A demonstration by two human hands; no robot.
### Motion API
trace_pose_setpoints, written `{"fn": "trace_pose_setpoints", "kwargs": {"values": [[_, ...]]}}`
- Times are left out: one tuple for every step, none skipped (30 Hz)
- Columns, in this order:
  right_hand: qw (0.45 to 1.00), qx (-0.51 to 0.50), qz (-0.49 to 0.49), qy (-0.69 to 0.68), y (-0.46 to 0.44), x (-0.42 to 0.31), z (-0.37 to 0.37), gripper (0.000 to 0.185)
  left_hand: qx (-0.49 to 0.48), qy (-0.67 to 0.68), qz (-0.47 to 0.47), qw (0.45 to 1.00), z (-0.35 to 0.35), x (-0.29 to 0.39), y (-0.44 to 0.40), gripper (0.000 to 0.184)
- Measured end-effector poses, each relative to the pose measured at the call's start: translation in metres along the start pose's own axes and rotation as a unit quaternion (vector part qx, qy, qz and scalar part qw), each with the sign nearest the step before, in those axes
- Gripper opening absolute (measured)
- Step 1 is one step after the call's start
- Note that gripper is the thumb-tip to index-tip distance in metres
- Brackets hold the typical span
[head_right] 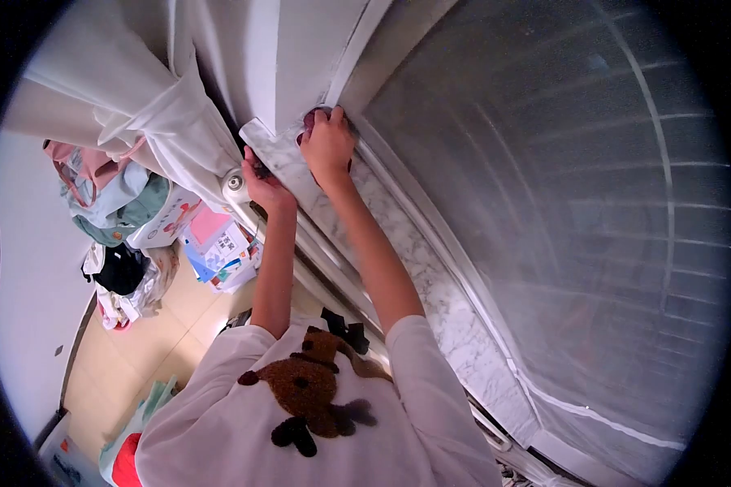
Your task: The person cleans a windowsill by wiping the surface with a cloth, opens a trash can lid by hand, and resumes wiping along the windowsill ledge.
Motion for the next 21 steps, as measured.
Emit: {"fn": "trace_pose_setpoints", "kwargs": {"values": [[1.0, -0.005, 0.0, 0.019, -0.001, -0.002, 0.004, 0.041, -0.001, -0.002, -0.005, 1.0, 0.0, -0.001, 0.0, 0.039], [1.0, -0.006, -0.001, 0.016, -0.001, -0.004, 0.005, 0.041, 0.009, -0.022, 0.011, 1.0, -0.002, 0.001, 0.0, 0.039], [0.999, -0.016, -0.012, 0.025, -0.001, -0.007, 0.005, 0.039, 0.009, -0.023, 0.012, 1.0, -0.003, 0.002, -0.001, 0.039], [0.999, -0.025, -0.022, 0.036, 0.0, -0.009, 0.005, 0.038, 0.015, -0.025, 0.009, 1.0, -0.004, 0.0, -0.001, 0.04], [0.999, -0.022, -0.022, 0.037, 0.001, -0.009, 0.004, 0.038, 0.021, -0.026, 0.006, 0.999, -0.005, -0.003, -0.001, 0.04], [0.999, -0.027, -0.045, 0.014, 0.005, -0.015, 0.006, 0.036, 0.008, -0.027, 0.017, 0.999, -0.003, -0.002, -0.002, 0.043], [0.997, -0.033, -0.068, -0.01, 0.012, -0.021, 0.009, 0.034, -0.002, -0.019, 0.023, 1.0, -0.002, -0.002, -0.003, 0.045], [0.996, -0.07, -0.05, -0.013, 0.018, -0.03, 0.012, 0.034, -0.003, -0.013, 0.018, 1.0, -0.001, -0.002, -0.002, 0.046], [0.997, -0.068, -0.046, -0.013, 0.024, -0.033, 0.014, 0.034, -0.004, -0.009, 0.013, 1.0, 0.0, -0.002, -0.002, 0.047], [0.995, -0.07, -0.06, -0.032, 0.03, -0.04, 0.016, 0.035, -0.006, -0.011, 0.011, 1.0, -0.001, -0.002, -0.001, 0.047], [0.993, -0.072, -0.075, -0.051, 0.034, -0.045, 0.017, 0.035, -0.015, -0.009, 0.003, 1.0, -0.001, -0.004, -0.001, 0.048], [0.991, -0.094, -0.077, -0.056, 0.037, -0.048, 0.021, 0.035, -0.024, -0.007, -0.004, 1.0, -0.002, -0.007, -0.003, 0.049], [0.991, -0.09, -0.076, -0.057, 0.04, -0.051, 0.019, 0.035, -0.028, -0.008, -0.005, 1.0, -0.015, -0.012, -0.016, 0.049], [0.984, -0.112, -0.096, -0.1, 0.044, -0.058, 0.022, 0.034, -0.225, 0.09, -0.027, 0.97, -0.001, -0.025, -0.029, 0.049], [0.974, -0.134, -0.116, -0.143, 0.05, -0.064, 0.024, 0.033, -0.41, 0.184, -0.049, 0.892, 0.015, -0.026, -0.018, 0.049], [0.97, -0.161, -0.114, -0.141, 0.054, -0.069, 0.024, 0.032, -0.412, 0.185, -0.05, 0.891, 0.013, -0.029, -0.019, 0.049], [0.971, -0.159, -0.114, -0.141, 0.057, -0.069, 0.022, 0.032, -0.424, 0.183, -0.051, 0.885, 0.014, -0.029, -0.016, 0.049], [0.968, -0.161, -0.097, -0.164, 0.059, -0.067, 0.021, 0.033, -0.437, 0.181, -0.051, 0.88, 0.015, -0.028, -0.015, 0.048], [0.965, -0.163, -0.08, -0.188, 0.06, -0.065, 0.02, 0.034, -0.449, 0.178, -0.051, 0.874, 0.016, -0.027, -0.013, 0.048], [0.965, -0.161, -0.08, -0.189, 0.062, -0.063, 0.017, 0.034, -0.451, 0.177, -0.051, 0.873, 0.027, -0.022, -0.004, 0.048], [0.975, -0.106, -0.049, -0.19, 0.06, -0.051, 0.006, 0.035, -0.238, 0.039, 0.007, 0.971, 0.014, -0.015, -0.015, 0.048]]}}
Point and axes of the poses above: each hand's wrist, its own y-axis away from the middle knuckle, its own z-axis out of the palm, x = y × z, the point moved 10 cm from there along -y, towards the middle knuckle, and after that the axes turned 10 degrees about -y, right-handed, at the moved point
